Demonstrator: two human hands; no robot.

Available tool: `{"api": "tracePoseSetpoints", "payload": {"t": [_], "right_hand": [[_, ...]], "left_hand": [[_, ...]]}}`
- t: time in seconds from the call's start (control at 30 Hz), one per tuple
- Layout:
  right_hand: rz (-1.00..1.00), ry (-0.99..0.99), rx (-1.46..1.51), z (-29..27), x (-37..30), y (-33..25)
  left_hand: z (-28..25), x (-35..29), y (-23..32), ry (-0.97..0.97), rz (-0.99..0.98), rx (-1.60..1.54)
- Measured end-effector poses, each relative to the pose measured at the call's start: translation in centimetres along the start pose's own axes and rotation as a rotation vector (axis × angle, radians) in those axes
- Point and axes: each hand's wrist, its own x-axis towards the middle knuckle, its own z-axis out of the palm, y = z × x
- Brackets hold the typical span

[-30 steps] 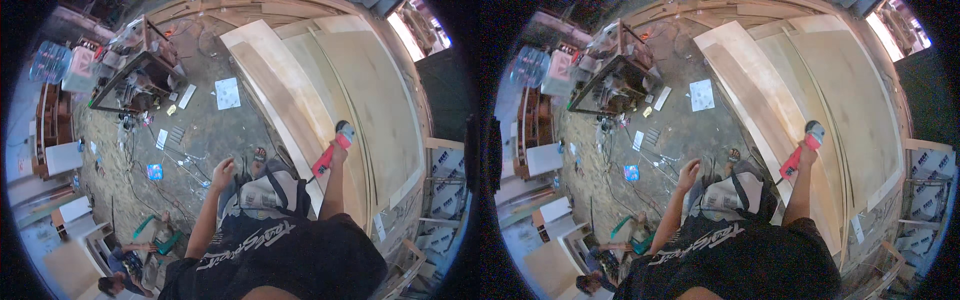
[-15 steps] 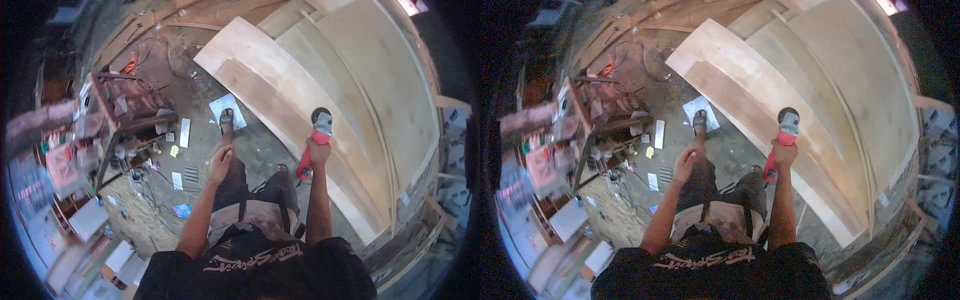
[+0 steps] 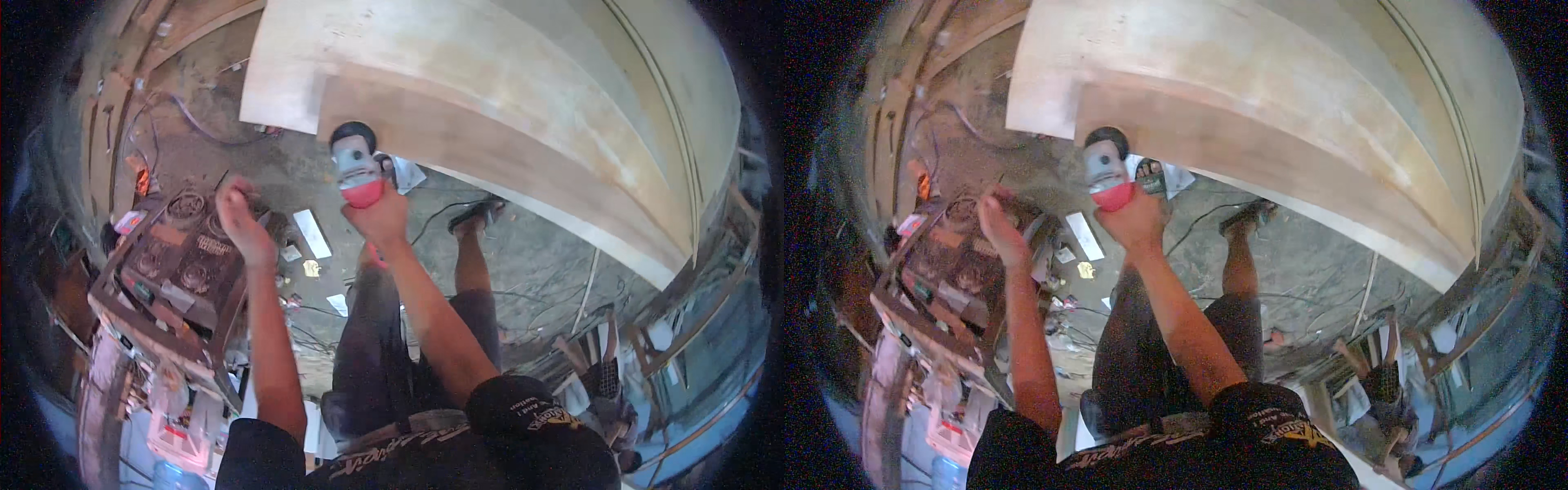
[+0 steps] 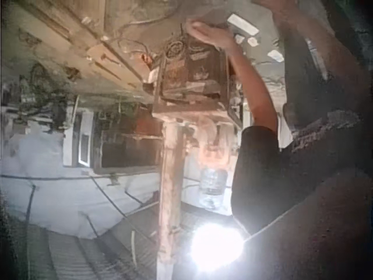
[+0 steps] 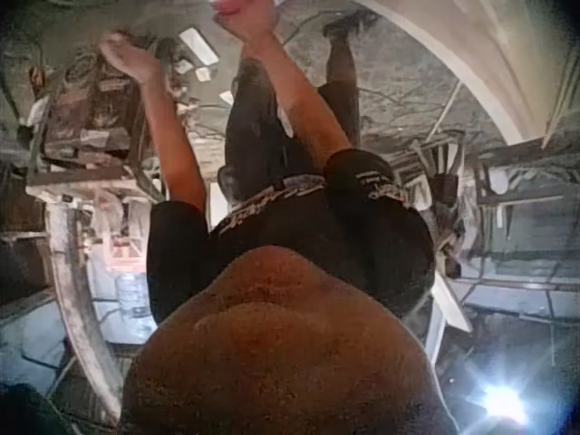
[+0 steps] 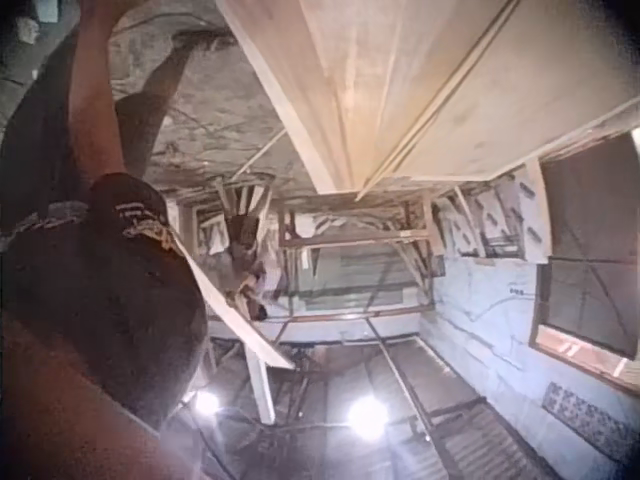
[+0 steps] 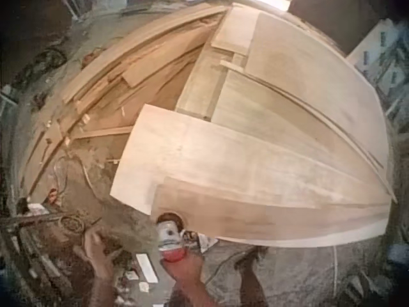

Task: The person sands the curved edge and flat surface of a large wooden structural piece using a power sander, holding the piece steady with one hand while moving the sander back and forth.

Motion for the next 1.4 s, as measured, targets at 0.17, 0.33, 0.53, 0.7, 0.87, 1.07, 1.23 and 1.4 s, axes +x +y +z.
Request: {"api": "tracePoseSetpoints", "payload": {"t": [0.17, 0.33, 0.53, 0.7, 0.87, 1.07, 1.23, 1.4], "right_hand": [[0.044, -0.099, 0.022, 1.9, 0.9, -3.8], [0.011, -0.001, 0.102, 1.8, 2.8, -2.5], [0.01, 0.045, 0.204, 0.2, 3.8, 0.2], [-0.023, -0.01, 0.136, 0.6, 4.0, -0.2], [-0.102, -0.093, 0.034, 2.0, 2.8, -3.1], [-0.03, -0.154, 0.053, 2.4, 2.4, -3.7], [-0.001, -0.073, 0.075, 0.7, 3.3, -2.4], [0.005, -0.064, 0.048, -0.9, 4.3, -1.2]], "left_hand": [[3.7, 14.9, -3.2, -0.37, 0.086, 0.036], [13.2, 19.0, -5.5, -0.726, 0.165, 0.194], [15.3, 17.6, -7.3, -0.925, -0.115, 0.137], [13.6, 20.1, -5.7, -0.971, -0.245, 0.201], [13.9, 21.4, -1.5, -0.942, 0.165, 0.284], [16.4, 20.1, -4.1, -1.132, 0.364, 0.4], [17.8, 17.8, -4.8, -1.086, 0.21, 0.33], [17.8, 17.0, -5.8, -1.046, -0.077, 0.11]]}}
